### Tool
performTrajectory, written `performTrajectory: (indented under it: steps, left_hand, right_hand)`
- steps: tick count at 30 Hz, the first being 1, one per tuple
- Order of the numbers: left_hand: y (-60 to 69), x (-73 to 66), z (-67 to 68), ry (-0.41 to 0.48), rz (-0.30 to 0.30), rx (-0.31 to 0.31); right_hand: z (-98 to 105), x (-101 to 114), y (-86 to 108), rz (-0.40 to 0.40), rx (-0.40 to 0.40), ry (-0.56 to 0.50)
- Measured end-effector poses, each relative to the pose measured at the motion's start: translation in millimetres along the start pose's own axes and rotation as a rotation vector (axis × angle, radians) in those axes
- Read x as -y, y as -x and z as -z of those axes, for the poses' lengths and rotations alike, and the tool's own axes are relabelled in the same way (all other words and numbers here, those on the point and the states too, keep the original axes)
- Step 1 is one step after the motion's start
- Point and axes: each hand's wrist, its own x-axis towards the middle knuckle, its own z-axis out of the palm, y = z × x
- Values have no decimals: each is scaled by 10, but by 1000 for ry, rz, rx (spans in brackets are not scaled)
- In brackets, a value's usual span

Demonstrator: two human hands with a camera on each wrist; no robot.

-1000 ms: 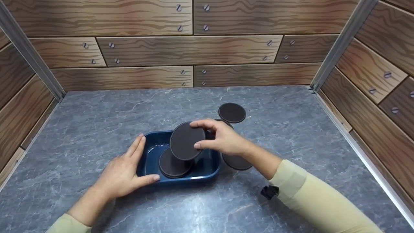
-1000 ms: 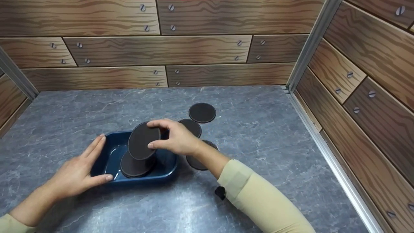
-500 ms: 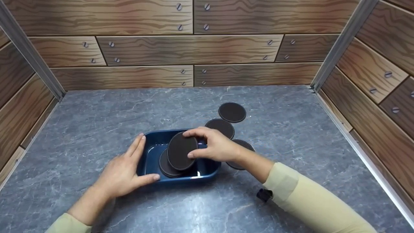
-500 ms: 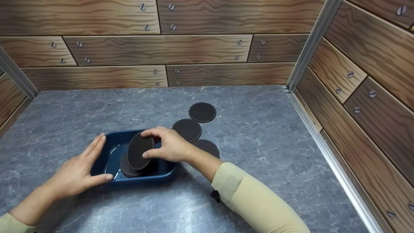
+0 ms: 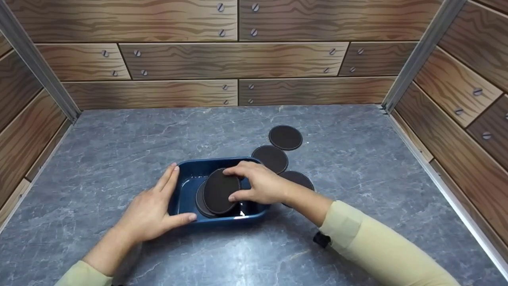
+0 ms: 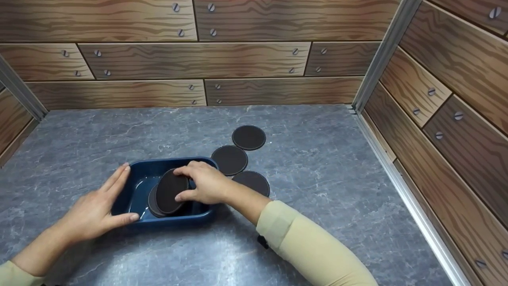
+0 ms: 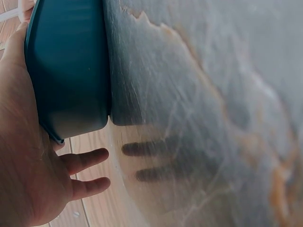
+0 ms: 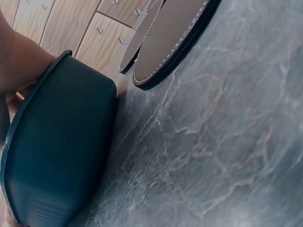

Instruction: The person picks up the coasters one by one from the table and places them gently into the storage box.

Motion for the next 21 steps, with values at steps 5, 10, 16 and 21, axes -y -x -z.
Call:
performTrajectory:
  steps: [5,10,16,21]
  left_hand:
    - [-1,2,3,-1,1,8]
    - [0,-1,8,3,6,18]
    - [-1,-3,10,5,16,27]
    - [2,-5,4,5,19,27]
  right_hand:
    - [-36,5,-14,-14,40,102]
    - [-79,-3,-30,13,47,201]
    - [-106,-2,-48,26,57,257]
    - [-111,2,-48,9,66,262]
